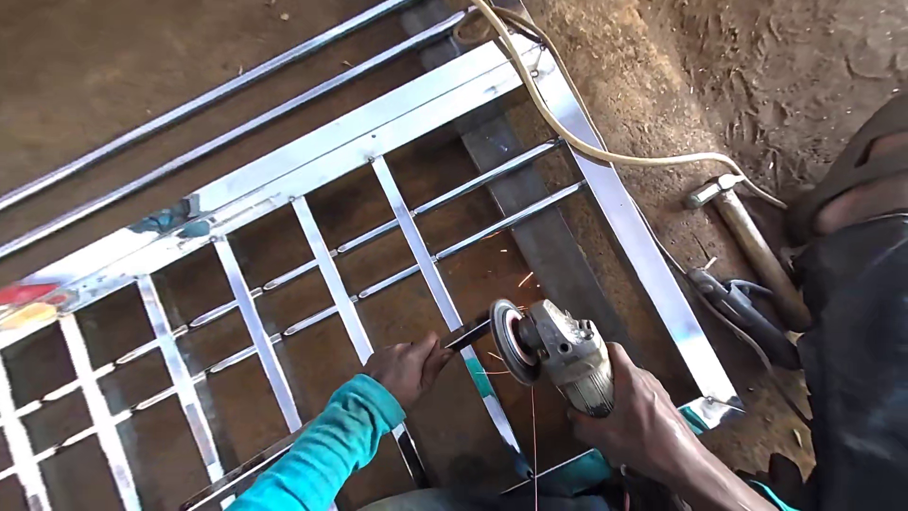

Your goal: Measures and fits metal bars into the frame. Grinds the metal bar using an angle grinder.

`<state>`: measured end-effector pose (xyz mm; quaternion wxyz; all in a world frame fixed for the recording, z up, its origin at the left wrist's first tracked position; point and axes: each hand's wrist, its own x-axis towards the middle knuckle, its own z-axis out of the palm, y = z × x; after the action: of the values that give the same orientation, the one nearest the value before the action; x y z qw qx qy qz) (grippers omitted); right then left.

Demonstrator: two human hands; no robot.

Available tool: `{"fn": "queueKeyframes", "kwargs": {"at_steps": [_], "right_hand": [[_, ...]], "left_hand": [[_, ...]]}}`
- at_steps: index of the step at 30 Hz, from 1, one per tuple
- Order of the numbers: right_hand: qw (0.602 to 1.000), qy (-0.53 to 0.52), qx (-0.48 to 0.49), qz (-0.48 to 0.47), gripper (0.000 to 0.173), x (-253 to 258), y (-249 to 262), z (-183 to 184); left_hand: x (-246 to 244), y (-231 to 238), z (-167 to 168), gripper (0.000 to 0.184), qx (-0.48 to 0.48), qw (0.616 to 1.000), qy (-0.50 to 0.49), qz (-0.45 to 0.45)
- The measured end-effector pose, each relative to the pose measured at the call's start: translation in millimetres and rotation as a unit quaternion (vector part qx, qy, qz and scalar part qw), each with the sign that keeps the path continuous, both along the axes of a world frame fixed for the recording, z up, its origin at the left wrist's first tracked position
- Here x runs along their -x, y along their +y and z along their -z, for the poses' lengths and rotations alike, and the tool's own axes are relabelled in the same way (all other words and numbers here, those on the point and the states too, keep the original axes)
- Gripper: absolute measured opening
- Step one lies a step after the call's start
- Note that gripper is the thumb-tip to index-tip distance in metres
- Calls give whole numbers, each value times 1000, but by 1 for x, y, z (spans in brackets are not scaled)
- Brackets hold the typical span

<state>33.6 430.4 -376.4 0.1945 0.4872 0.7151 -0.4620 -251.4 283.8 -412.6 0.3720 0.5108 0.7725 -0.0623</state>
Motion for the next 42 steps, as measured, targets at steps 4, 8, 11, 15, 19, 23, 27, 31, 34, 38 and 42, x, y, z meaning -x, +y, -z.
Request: {"fn": "queueKeyframes", "kwargs": {"at_steps": [4,8,11,15,19,23,27,31,34,38,42], "right_hand": [[1000,-11,10,2,81,-1,-1,2],[1000,-2,5,11,79,3,-1,0],[1000,11,-18,12,77,7,-3,-1],[1000,3,-11,13,83,-1,-6,2],[999,7,-33,10,78,7,-9,-3],[1000,-6,-27,9,82,3,-9,0],[1000,-13,-11,7,78,7,-7,-2],[999,-31,4,-13,76,12,-1,-7],[1000,-21,13,-13,79,-5,-2,-4],[1000,-15,9,-3,78,-16,-3,-1],[1000,-21,22,-3,76,-7,1,-2]], "left_hand": [[11,1,3,49,-6,999,-45,-5],[19,0,11,54,-39,996,-79,-2],[19,-3,14,52,-38,996,-77,7],[21,-2,17,61,-68,994,-83,-7],[24,-3,18,55,-25,994,-108,2],[22,-5,21,70,-95,993,-64,11],[16,-8,18,65,-135,991,-1,23],[6,-16,22,58,-244,961,112,62],[1,-18,33,56,-321,923,193,91],[-20,-22,36,57,-308,926,217,23],[-18,-18,25,60,-236,959,153,-12]]}}
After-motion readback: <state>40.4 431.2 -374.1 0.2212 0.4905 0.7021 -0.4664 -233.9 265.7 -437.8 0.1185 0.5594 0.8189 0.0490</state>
